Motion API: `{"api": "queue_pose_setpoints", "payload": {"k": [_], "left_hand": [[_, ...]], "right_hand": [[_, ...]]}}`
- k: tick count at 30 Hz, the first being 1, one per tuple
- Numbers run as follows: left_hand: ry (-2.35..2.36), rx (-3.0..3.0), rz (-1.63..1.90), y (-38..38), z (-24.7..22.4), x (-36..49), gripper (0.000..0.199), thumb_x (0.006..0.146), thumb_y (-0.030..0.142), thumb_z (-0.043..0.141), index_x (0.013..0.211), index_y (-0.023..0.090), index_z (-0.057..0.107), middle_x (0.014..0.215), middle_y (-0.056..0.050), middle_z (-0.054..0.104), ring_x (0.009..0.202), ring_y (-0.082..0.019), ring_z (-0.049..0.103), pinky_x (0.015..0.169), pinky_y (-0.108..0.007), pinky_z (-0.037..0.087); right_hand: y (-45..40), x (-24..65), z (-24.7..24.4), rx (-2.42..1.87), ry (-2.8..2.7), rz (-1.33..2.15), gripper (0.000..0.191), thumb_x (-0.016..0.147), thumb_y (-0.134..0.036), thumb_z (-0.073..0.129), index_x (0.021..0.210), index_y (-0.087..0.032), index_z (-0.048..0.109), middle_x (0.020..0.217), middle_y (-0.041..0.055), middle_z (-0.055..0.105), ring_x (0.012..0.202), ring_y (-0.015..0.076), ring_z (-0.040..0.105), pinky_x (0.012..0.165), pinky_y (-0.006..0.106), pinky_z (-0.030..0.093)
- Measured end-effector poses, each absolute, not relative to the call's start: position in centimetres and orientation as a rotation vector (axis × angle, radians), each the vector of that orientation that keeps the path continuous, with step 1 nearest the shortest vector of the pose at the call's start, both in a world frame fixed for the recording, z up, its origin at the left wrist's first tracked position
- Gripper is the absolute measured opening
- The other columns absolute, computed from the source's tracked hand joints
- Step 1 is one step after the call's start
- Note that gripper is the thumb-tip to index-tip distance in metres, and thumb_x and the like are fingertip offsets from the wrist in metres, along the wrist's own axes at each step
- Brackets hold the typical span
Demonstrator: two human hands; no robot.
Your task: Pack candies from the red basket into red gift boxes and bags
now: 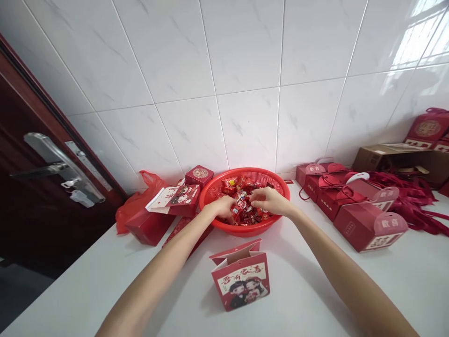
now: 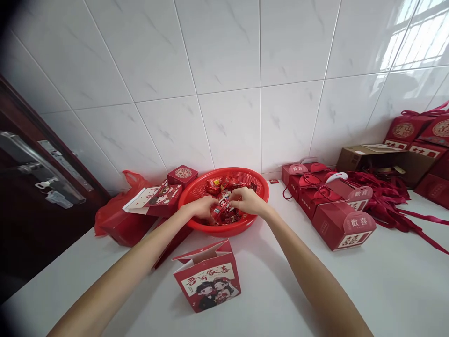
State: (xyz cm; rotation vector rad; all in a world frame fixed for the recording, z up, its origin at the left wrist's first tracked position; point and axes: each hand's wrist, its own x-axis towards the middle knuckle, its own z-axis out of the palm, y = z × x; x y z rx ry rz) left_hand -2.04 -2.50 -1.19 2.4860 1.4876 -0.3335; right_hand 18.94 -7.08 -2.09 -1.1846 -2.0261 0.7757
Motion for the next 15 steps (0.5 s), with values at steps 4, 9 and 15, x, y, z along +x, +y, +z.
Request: {"api": "queue_pose_setpoints", "payload": {"k": [4, 9, 15], "left_hand": [[1.549, 2.394, 0.193, -2.41, -0.99, -1.97, 0.056, 0.061, 0.024, 0.087, 0.114, 0.018, 0.070, 0.114, -0.007, 0.072, 0.108, -0.028, 0.066, 0.090, -0.030, 0.052], [1.546, 2.324, 0.537, -2.10, -1.27, -2.05, 0.050, 0.064, 0.026, 0.086, 0.111, 0.019, 0.070, 0.113, -0.007, 0.073, 0.108, -0.028, 0.067, 0.094, -0.033, 0.051], [1.830, 2.292, 0.450, -1.74, -1.92, -2.59, 0.047, 0.069, 0.027, 0.080, 0.114, 0.020, 0.073, 0.123, -0.012, 0.069, 0.118, -0.030, 0.062, 0.099, -0.036, 0.049]], "right_hand": [[-6.68, 18.89, -1.89, -1.303, -2.096, 0.835, 0.008, 0.082, -0.024, 0.065, 0.086, -0.019, 0.070, 0.086, 0.0032, 0.074, 0.080, 0.0187, 0.068, 0.070, 0.028, 0.050], [-6.59, 18.69, -1.94, -1.431, -2.198, 0.750, 0.006, 0.084, -0.024, 0.066, 0.085, -0.019, 0.070, 0.085, 0.0028, 0.073, 0.078, 0.0182, 0.066, 0.068, 0.026, 0.047], [-6.73, 18.59, -2.10, -1.474, -2.252, 0.731, 0.010, 0.085, -0.028, 0.068, 0.090, -0.020, 0.070, 0.092, 0.0038, 0.073, 0.082, 0.0201, 0.066, 0.066, 0.026, 0.044]]}}
